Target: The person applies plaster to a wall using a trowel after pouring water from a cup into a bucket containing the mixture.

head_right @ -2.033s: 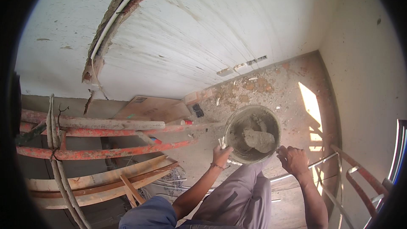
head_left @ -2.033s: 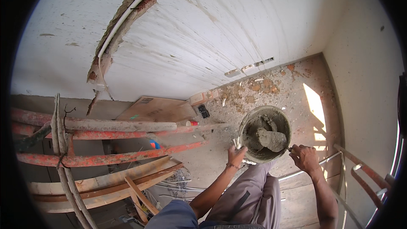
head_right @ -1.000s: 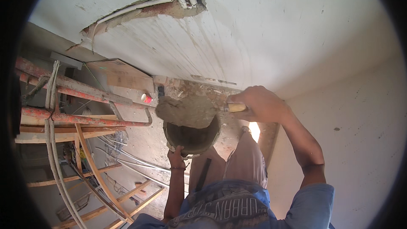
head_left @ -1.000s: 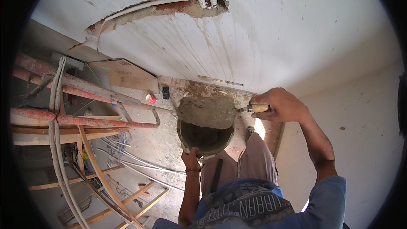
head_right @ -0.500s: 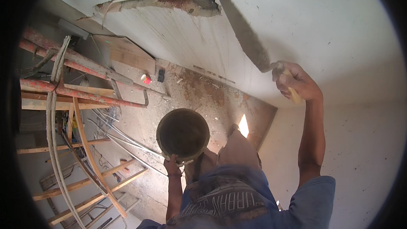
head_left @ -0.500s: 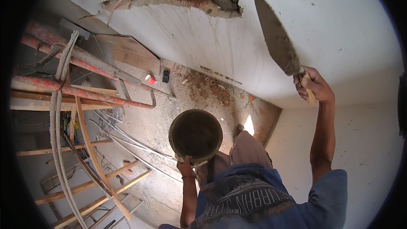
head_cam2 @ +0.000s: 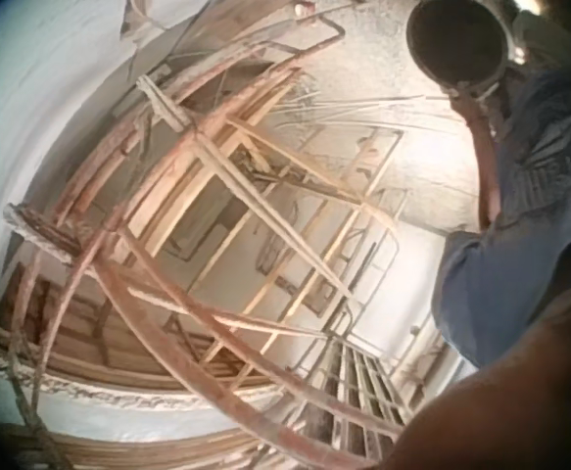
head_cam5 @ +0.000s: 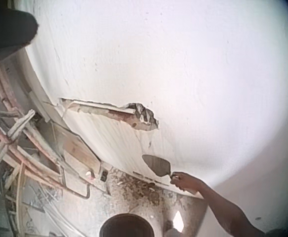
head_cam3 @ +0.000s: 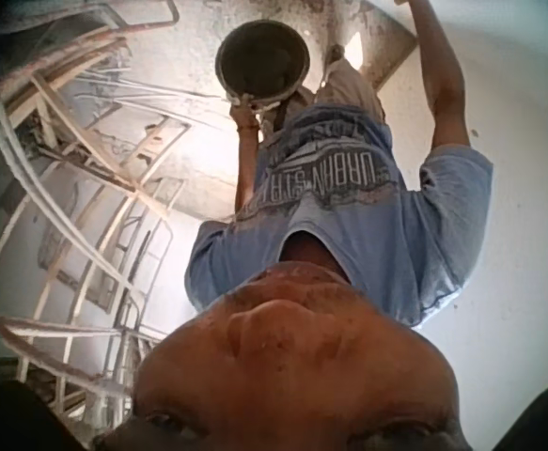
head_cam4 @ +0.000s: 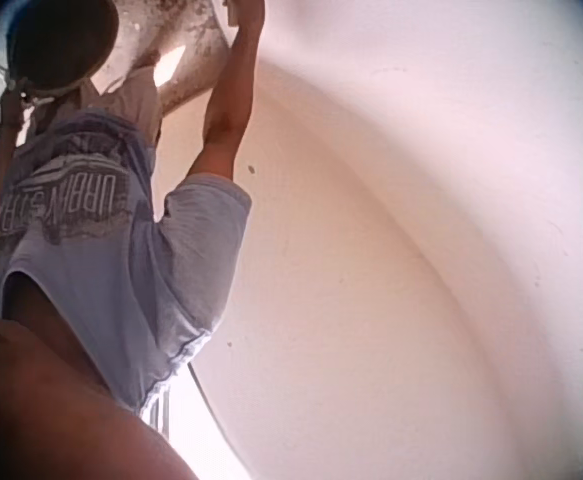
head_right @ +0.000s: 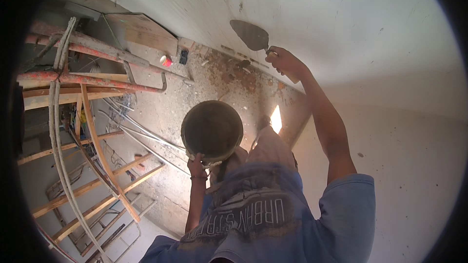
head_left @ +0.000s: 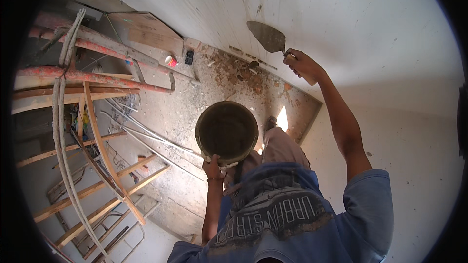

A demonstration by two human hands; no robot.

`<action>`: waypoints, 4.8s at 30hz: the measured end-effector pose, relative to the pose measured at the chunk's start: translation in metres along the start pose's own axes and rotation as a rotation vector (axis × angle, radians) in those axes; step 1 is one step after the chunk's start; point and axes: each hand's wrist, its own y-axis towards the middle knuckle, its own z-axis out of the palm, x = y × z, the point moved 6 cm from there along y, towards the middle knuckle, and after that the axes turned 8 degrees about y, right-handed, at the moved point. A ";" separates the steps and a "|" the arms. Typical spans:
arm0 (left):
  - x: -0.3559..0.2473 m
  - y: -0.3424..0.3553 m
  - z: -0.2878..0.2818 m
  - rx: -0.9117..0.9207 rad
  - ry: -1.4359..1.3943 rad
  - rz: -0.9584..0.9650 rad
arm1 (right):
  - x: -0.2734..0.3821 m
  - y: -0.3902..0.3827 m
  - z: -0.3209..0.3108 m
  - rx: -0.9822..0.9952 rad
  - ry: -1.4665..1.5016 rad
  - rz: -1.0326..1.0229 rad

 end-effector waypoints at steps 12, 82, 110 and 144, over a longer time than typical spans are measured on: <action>-0.036 -0.005 -0.007 0.094 0.161 0.167 | -0.029 -0.118 0.138 0.339 -0.850 -0.074; -0.094 -0.018 0.023 0.047 0.501 0.657 | -0.034 -0.133 0.223 0.464 -0.558 -0.295; 0.076 0.001 -0.093 -0.283 -0.111 0.174 | 0.234 -0.129 -0.057 0.028 -0.064 -0.127; -0.084 -0.038 -0.004 -0.128 0.431 0.716 | -0.007 -0.127 0.263 0.639 -1.302 -0.511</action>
